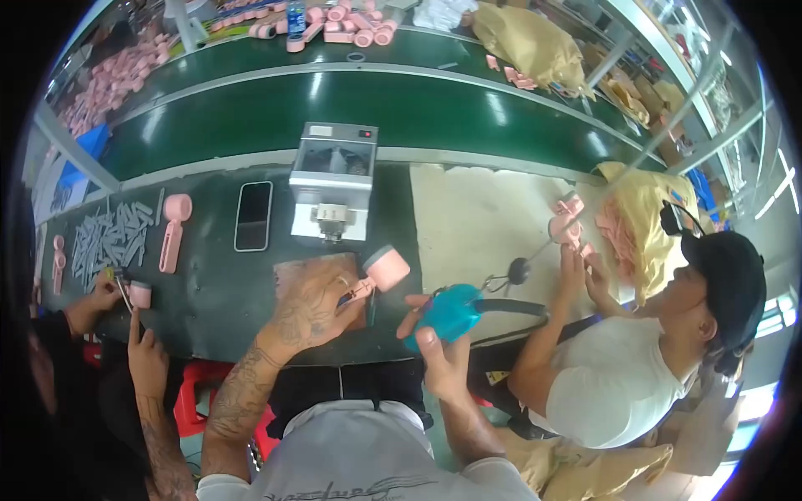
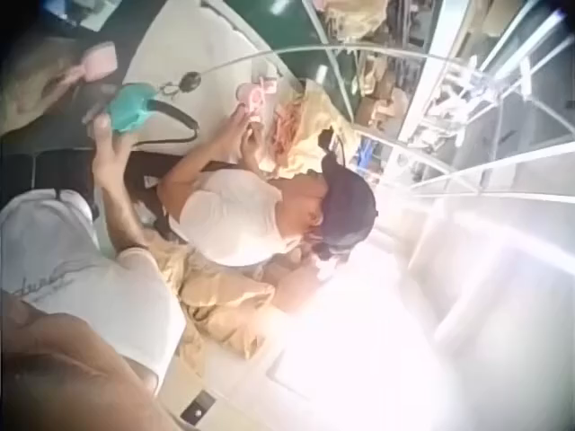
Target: The person assembles plastic components on a workbench by holding each piece on a work pad and fastening it with a handheld electric tool.
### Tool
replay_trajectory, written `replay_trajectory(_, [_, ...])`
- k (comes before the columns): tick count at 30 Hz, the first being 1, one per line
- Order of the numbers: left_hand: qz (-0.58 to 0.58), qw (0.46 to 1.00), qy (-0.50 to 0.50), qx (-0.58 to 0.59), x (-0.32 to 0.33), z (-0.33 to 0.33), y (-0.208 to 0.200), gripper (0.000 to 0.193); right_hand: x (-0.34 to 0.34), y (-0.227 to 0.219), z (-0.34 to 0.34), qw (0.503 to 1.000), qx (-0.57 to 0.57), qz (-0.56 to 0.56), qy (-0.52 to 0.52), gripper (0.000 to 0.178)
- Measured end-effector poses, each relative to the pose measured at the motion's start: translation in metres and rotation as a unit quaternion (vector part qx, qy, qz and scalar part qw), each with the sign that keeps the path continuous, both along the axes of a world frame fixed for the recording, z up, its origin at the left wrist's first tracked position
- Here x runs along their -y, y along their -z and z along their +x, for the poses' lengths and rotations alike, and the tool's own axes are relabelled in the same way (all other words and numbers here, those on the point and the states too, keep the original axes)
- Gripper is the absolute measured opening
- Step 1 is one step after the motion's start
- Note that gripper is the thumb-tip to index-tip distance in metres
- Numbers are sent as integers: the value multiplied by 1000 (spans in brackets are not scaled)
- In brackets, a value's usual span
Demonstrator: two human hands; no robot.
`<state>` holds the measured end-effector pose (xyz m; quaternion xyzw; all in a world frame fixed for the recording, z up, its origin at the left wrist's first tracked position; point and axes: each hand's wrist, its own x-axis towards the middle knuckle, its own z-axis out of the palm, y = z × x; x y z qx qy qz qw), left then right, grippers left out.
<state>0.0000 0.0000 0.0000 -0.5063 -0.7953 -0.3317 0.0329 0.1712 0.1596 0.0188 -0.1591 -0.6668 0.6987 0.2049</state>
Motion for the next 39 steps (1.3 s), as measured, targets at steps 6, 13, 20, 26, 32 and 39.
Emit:
replay_trajectory(6, [42,999,-9,23,27,-6,25,29,38,-9,-63,983,-176,-43,27,76])
replay_trajectory(13, [76,996,-13,52,30,-7,28,28,50,-8,-107,976,-216,10,3,74])
replay_trajectory(20, [71,997,-6,16,32,-12,29,32,49,5,-118,978,-207,3,1,71])
replay_trajectory(26, [56,998,-16,26,32,-11,34,27,47,9,-123,977,-212,4,3,69])
replay_trajectory(32, [106,994,8,40,29,-15,30,25,46,9,-121,975,-217,47,-15,70])
replay_trajectory(39, [104,993,13,55,30,-14,27,24,43,8,-118,975,-214,48,-39,70])
